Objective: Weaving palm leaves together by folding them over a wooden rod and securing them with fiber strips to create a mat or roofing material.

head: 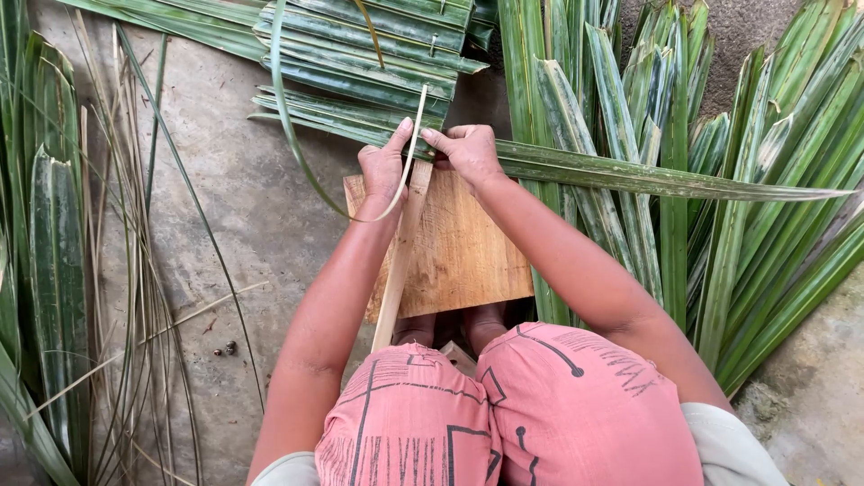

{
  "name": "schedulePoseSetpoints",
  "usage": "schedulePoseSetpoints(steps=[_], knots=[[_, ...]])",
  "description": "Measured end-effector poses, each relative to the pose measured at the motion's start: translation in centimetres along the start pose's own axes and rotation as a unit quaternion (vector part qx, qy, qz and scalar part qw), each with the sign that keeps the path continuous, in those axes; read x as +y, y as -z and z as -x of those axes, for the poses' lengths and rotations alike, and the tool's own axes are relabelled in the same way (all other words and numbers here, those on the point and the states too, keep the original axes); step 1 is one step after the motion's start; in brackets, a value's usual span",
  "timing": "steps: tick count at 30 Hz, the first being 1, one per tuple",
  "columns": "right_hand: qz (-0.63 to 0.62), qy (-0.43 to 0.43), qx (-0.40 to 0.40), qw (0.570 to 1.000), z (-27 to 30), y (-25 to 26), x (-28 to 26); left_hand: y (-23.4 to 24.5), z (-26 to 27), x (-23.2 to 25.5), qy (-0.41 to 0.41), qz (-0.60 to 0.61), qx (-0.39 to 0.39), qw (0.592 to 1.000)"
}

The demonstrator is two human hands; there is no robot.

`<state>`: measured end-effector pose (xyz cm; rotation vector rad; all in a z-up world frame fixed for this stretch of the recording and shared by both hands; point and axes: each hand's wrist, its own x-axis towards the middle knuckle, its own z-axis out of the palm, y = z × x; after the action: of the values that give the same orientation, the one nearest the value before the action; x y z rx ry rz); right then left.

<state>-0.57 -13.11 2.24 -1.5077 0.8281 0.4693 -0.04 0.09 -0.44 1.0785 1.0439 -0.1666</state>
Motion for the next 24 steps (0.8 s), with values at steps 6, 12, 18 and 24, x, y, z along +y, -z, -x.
schedulePoseSetpoints(steps=[6,12,18,24], knots=[[-0.027,0.0,0.012,1.0,-0.1,-0.8,0.3,0.4,-1.1,-0.8,0.02,0.021,-0.009,1.0],[-0.053,0.027,0.008,0.998,-0.3,-1.5,0.6,1.0,-0.5,1.2,0.008,-0.066,-0.026,0.997],[-0.08,0.044,-0.026,0.995,1.7,-1.4,-1.5,3.4,3.3,4.1,0.12,-0.118,-0.178,0.97],[-0.079,0.077,-0.039,0.993,2.7,-0.9,-2.2,4.6,-0.1,3.7,0.185,0.365,-0.201,0.89]])
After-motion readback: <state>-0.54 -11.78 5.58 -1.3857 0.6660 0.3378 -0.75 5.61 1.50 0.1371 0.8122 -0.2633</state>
